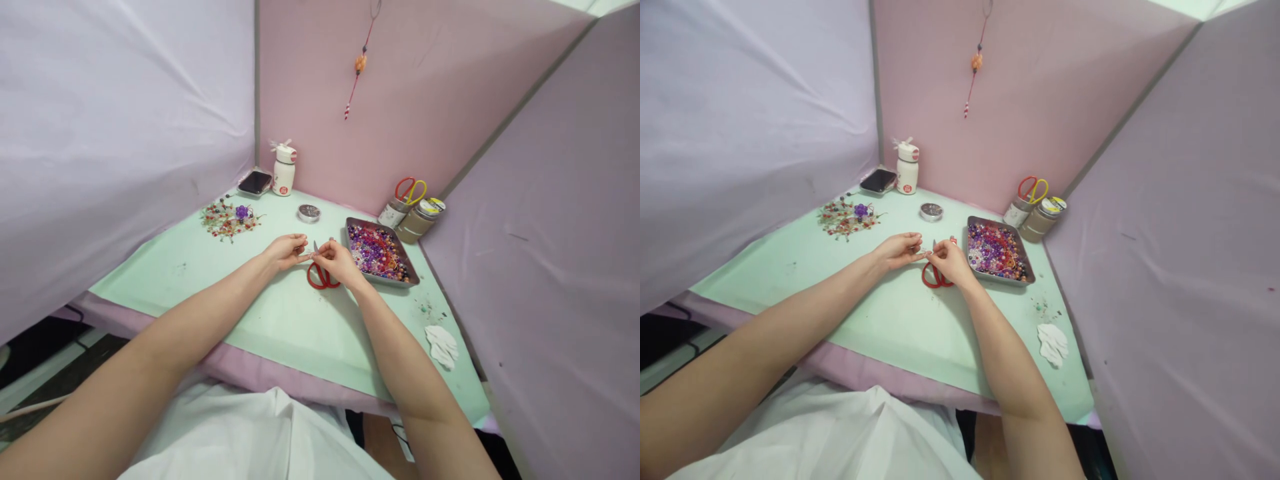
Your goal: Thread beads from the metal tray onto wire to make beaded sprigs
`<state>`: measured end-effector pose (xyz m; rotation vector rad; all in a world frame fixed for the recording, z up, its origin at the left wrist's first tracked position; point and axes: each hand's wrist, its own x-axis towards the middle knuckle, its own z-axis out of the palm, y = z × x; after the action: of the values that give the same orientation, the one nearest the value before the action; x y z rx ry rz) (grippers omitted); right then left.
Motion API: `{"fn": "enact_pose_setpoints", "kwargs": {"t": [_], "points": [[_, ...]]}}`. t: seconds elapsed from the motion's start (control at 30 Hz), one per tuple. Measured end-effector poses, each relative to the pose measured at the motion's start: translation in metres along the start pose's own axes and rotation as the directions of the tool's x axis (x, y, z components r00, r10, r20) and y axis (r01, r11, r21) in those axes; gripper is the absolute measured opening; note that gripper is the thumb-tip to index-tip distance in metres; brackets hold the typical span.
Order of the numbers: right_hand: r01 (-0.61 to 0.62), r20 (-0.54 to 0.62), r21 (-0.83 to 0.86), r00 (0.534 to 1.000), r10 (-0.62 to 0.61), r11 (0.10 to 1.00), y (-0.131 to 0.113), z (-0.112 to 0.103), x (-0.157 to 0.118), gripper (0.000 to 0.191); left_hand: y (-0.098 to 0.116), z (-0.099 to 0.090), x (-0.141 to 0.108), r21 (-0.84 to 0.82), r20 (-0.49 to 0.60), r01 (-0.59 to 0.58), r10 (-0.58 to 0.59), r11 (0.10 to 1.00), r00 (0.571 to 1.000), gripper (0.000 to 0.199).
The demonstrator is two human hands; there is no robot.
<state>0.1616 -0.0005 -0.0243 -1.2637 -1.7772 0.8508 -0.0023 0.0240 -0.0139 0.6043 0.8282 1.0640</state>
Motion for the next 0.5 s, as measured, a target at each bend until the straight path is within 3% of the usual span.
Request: {"fn": "enact_pose_setpoints", "kwargs": {"t": [0.5], "points": [[-0.008, -0.032, -0.010, 0.999, 0.008, 1.000, -0.0030, -0.0023, -0.0009, 0.022, -0.0011, 0.0006, -0.0007, 0.035, 0.046, -0.001, -0.001, 0.999, 0.999, 0.014]]}}
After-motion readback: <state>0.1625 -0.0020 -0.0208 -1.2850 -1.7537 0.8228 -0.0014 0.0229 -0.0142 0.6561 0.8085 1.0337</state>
